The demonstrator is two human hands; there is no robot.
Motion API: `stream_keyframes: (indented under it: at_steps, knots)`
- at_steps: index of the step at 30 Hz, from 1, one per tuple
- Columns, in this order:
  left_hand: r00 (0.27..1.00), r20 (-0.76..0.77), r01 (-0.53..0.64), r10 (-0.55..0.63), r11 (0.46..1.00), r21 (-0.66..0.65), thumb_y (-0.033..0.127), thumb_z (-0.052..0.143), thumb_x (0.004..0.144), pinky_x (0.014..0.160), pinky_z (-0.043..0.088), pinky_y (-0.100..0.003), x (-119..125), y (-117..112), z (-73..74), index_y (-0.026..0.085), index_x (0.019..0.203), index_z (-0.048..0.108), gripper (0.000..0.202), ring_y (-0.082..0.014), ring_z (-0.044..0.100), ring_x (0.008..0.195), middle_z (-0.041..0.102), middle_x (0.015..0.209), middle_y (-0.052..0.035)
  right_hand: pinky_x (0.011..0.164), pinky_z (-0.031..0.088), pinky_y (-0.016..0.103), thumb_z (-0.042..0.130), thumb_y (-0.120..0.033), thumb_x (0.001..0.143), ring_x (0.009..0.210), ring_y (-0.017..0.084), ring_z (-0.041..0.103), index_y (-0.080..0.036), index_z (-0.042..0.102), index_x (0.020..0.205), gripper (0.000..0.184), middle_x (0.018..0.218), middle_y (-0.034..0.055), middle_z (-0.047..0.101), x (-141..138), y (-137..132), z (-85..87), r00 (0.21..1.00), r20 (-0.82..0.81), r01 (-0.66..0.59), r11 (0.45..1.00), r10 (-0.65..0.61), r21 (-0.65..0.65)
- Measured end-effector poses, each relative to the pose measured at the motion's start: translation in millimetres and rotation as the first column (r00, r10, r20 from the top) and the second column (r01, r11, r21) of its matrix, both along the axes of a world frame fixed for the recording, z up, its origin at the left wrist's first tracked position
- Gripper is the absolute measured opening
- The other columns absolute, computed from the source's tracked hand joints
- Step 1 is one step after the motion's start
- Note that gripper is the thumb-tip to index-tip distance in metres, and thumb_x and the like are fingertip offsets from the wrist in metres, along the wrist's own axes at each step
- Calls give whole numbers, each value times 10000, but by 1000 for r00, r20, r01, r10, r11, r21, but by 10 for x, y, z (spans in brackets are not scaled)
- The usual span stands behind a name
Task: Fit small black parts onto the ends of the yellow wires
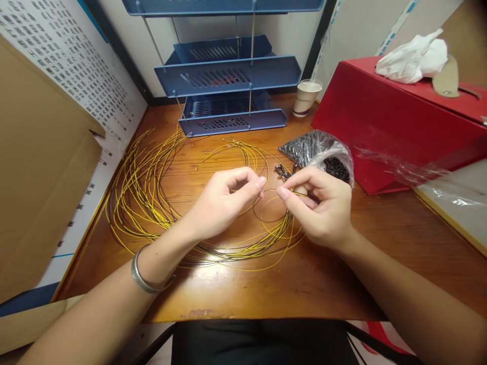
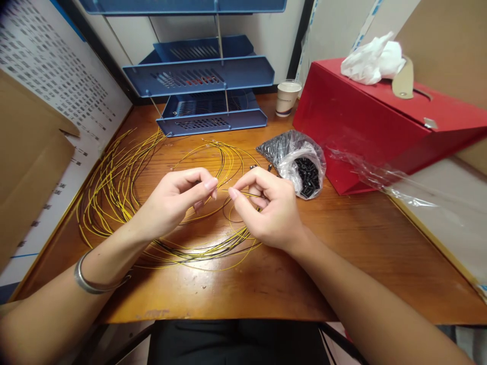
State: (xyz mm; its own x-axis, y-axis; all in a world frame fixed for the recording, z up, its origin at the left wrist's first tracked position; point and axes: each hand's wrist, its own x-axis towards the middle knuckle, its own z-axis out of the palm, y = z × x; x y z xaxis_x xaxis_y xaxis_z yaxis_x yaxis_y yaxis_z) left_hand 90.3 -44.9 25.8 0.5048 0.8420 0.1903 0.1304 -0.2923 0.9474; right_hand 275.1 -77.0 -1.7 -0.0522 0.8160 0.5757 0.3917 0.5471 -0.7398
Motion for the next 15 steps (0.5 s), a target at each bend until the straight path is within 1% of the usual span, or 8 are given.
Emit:
stream_keyframes:
  at_steps: [2, 5, 9, 11, 15]
  knots:
    - [1000, 15, -1, 1, 1000, 0, 443, 646, 902, 531, 370, -234, -7, -1, 14, 143, 697, 600, 366, -82, 445, 542, 566, 648, 12, 427, 187, 231, 654, -144, 826, 434, 43, 269, -180, 582, 756, 107, 513, -80, 327, 2, 2, 5, 1000, -17, 9, 1000, -9, -6]
    - [1000, 12, -10, 10, 1000, -3, 412, 649, 904, 521, 361, -231, -24, 3, 19, 146, 702, 596, 338, -84, 428, 535, 524, 608, 23, 430, 190, 235, 654, -133, 825, 435, 45, 270, -183, 582, 758, 111, 517, -79, 330, 5, 2, 14, 999, -32, 17, 1000, -17, -5]
    - [1000, -28, -11, 12, 1000, 6, 413, 533, 967, 514, 348, -242, -40, 17, 2, 153, 744, 630, 357, -100, 422, 523, 465, 547, 25, 424, 187, 235, 653, -148, 827, 435, 46, 277, -183, 585, 756, 104, 518, -72, 345, 8, -1, 17, 999, -28, 15, 1000, -15, -8]
    - [999, -41, 2, -1, 1000, 16, 411, 519, 974, 521, 356, -243, -40, 19, -1, 152, 747, 636, 363, -102, 433, 532, 479, 561, 18, 423, 182, 236, 653, -161, 830, 433, 46, 272, -183, 586, 755, 102, 513, -73, 339, 8, -2, 16, 1000, -19, 10, 1000, -10, -13]
    - [999, -27, 28, -28, 999, 19, 328, 610, 932, 545, 387, -224, -30, 9, 13, 147, 738, 619, 266, -84, 446, 550, 548, 640, 18, 429, 186, 233, 654, -149, 824, 429, 41, 259, -183, 585, 754, 104, 499, -82, 308, 6, -5, 22, 1000, -9, -14, 1000, 14, 5]
